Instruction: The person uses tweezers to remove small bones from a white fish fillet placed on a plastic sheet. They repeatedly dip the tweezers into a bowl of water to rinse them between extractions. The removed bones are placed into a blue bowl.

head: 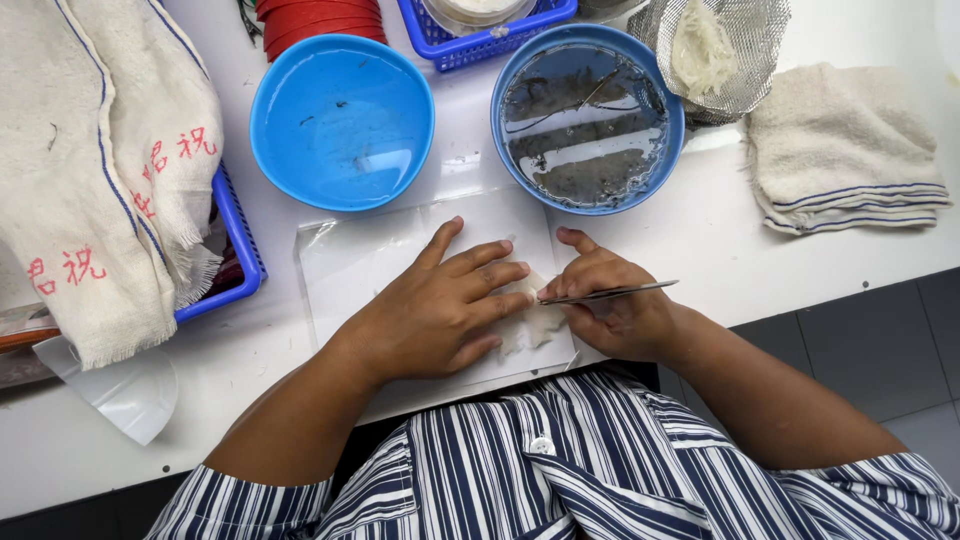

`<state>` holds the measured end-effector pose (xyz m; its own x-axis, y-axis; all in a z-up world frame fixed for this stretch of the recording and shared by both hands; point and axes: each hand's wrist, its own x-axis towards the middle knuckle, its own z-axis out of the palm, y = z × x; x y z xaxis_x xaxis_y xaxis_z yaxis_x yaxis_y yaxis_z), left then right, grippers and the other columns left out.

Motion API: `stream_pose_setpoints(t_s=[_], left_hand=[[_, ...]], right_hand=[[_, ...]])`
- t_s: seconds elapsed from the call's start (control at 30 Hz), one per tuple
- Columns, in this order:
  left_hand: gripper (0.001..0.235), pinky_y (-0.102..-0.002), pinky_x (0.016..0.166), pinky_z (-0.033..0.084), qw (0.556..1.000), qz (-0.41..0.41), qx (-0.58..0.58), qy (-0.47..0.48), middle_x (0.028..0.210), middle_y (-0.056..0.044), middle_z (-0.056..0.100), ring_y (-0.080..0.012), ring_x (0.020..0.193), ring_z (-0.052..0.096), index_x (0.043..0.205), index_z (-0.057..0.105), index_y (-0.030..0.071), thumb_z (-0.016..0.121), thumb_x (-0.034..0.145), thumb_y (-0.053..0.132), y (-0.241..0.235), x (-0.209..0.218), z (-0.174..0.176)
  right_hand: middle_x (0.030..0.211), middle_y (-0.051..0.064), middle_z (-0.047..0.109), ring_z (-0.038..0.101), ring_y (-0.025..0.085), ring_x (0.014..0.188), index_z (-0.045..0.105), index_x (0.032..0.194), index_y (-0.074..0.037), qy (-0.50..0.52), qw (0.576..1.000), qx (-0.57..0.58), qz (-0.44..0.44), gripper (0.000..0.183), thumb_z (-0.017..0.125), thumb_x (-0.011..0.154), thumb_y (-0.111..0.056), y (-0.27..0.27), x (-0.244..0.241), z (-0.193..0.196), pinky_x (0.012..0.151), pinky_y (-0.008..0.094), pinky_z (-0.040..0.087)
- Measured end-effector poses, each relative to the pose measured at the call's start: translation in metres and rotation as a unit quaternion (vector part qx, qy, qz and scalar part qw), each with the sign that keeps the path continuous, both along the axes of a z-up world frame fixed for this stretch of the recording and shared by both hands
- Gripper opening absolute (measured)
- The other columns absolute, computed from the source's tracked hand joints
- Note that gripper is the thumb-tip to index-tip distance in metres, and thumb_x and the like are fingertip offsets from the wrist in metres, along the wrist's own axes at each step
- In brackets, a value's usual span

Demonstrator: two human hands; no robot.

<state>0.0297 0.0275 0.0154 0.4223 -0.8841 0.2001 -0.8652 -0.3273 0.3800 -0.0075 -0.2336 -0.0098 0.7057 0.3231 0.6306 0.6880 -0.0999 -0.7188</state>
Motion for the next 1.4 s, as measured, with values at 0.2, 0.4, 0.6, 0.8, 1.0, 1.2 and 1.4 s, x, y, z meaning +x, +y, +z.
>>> stream_pose_setpoints(t_s=[0.2, 0.4, 0.6, 0.8, 1.0, 1.2, 1.4], left_hand=[[0.049, -0.070, 0.119, 0.017, 0.999, 0.000, 0.050, 0.008, 0.146, -0.009, 0.059, -0.0316, 0.143, 0.047, 0.138, 0.064, 0.022, 0.066, 0.090, 0.033, -0.004, 0.000, 0.004], [0.050, -0.071, 0.119, 0.017, 0.998, -0.003, 0.065, 0.024, 0.147, -0.009, 0.058, -0.0323, 0.143, 0.045, 0.140, 0.062, 0.021, 0.065, 0.090, 0.030, -0.006, 0.001, 0.007], [0.050, -0.071, 0.120, 0.017, 0.997, 0.000, 0.065, 0.029, 0.147, -0.010, 0.058, -0.0322, 0.143, 0.046, 0.139, 0.062, 0.020, 0.065, 0.090, 0.029, -0.007, 0.001, 0.009], [0.044, -0.065, 0.121, 0.019, 1.000, 0.005, 0.000, 0.029, 0.146, -0.008, 0.060, -0.0293, 0.142, 0.049, 0.134, 0.067, 0.022, 0.066, 0.092, 0.030, -0.004, 0.001, -0.004], [0.031, -0.065, 0.116, 0.033, 0.992, -0.023, -0.112, 0.054, 0.147, -0.015, 0.058, -0.0383, 0.140, 0.053, 0.127, 0.070, 0.013, 0.064, 0.097, 0.016, 0.016, 0.014, 0.006], [0.020, -0.068, 0.106, 0.035, 0.995, -0.037, -0.089, 0.036, 0.131, -0.008, 0.067, -0.0359, 0.134, 0.057, 0.107, 0.074, 0.017, 0.069, 0.088, 0.013, 0.023, 0.008, 0.015], [0.028, -0.071, 0.103, 0.030, 0.996, -0.076, -0.023, 0.045, 0.137, -0.008, 0.066, -0.0378, 0.135, 0.055, 0.109, 0.076, 0.020, 0.066, 0.083, 0.024, 0.015, 0.004, 0.011]], right_hand=[[0.088, 0.007, 0.066, 0.076, 0.026, 0.086, 0.057, 0.100, -0.004, -0.016, 0.999, -0.026, -0.010, 0.017, 0.070, 0.090, 0.002, 0.003, 0.000, 0.002, 0.111, 0.067, 0.042], [0.088, 0.007, 0.067, 0.075, 0.026, 0.084, 0.057, 0.098, -0.005, -0.030, 0.998, -0.056, -0.006, 0.015, 0.069, 0.090, 0.001, 0.004, 0.001, 0.003, 0.111, 0.069, 0.043], [0.088, 0.006, 0.067, 0.076, 0.025, 0.086, 0.057, 0.098, -0.005, -0.030, 0.998, -0.059, -0.004, 0.014, 0.068, 0.091, 0.000, 0.005, 0.001, 0.005, 0.113, 0.067, 0.042], [0.100, 0.010, 0.059, 0.074, 0.035, 0.099, 0.045, 0.107, -0.008, -0.093, 0.991, 0.042, -0.085, 0.025, 0.063, 0.096, 0.005, -0.005, 0.000, 0.020, 0.121, 0.062, 0.040], [0.116, 0.026, 0.069, 0.071, 0.044, 0.110, 0.060, 0.120, 0.008, -0.143, 0.943, -0.233, -0.190, 0.016, 0.061, 0.105, 0.015, -0.050, 0.037, 0.057, 0.105, 0.051, 0.058], [0.112, 0.018, 0.051, 0.068, 0.039, 0.094, 0.038, 0.120, -0.008, -0.120, 0.987, 0.081, -0.072, 0.009, 0.041, 0.111, -0.008, -0.002, -0.001, 0.033, 0.093, 0.057, 0.062], [0.106, 0.013, 0.068, 0.076, 0.028, 0.103, 0.052, 0.110, -0.006, 0.025, 0.996, -0.066, 0.054, 0.026, 0.069, 0.093, 0.003, 0.006, -0.017, -0.010, 0.095, 0.036, 0.062]])
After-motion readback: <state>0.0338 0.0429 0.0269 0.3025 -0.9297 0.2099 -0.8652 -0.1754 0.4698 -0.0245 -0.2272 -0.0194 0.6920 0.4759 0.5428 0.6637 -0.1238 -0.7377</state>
